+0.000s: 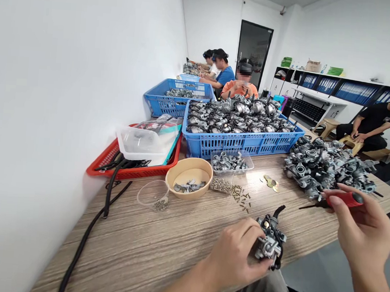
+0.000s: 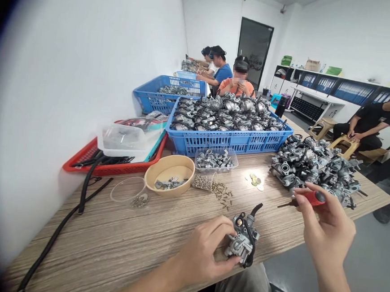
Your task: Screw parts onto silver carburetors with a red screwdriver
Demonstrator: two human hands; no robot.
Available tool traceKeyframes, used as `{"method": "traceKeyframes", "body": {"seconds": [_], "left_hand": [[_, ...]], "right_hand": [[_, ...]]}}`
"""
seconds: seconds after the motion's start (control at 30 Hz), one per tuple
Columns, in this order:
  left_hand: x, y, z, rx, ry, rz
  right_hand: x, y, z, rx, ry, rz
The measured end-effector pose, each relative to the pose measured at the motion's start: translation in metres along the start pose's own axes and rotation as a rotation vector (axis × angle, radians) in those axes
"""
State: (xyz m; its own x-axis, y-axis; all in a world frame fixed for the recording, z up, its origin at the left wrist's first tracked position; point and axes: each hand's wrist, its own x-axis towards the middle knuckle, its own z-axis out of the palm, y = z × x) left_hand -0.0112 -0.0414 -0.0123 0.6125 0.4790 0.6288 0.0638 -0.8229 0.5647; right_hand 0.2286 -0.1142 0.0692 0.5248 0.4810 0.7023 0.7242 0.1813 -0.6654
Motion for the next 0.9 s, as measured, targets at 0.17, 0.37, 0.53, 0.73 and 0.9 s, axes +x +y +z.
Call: {"method": "traceKeyframes", "body": {"seconds": [0.17, 0.37, 0.53, 0.73, 0.9], "left_hand": [[-0.002, 0.000, 0.001, -0.001, -0.013, 0.007], [-0.004, 0.001, 0.006, 0.007, -0.002, -0.001], [-0.003, 0.004, 0.008, 0.034, 0.021, -0.015], [-0.003, 0.007, 0.010, 0.055, 0.048, -0.032], [-0.003, 0.008, 0.010, 0.053, 0.051, -0.030]], "right_hand": [[-0.029, 0.005, 0.036, 0.206, -0.034, 0.052], [-0.028, 0.011, 0.054, 0.259, 0.119, -0.109], [-0.026, 0.011, 0.061, 0.258, -0.072, -0.016], [-0.040, 0.020, 0.074, 0.116, -0.270, -0.126], [-0.042, 0.025, 0.082, 0.105, -0.255, -0.093]]}}
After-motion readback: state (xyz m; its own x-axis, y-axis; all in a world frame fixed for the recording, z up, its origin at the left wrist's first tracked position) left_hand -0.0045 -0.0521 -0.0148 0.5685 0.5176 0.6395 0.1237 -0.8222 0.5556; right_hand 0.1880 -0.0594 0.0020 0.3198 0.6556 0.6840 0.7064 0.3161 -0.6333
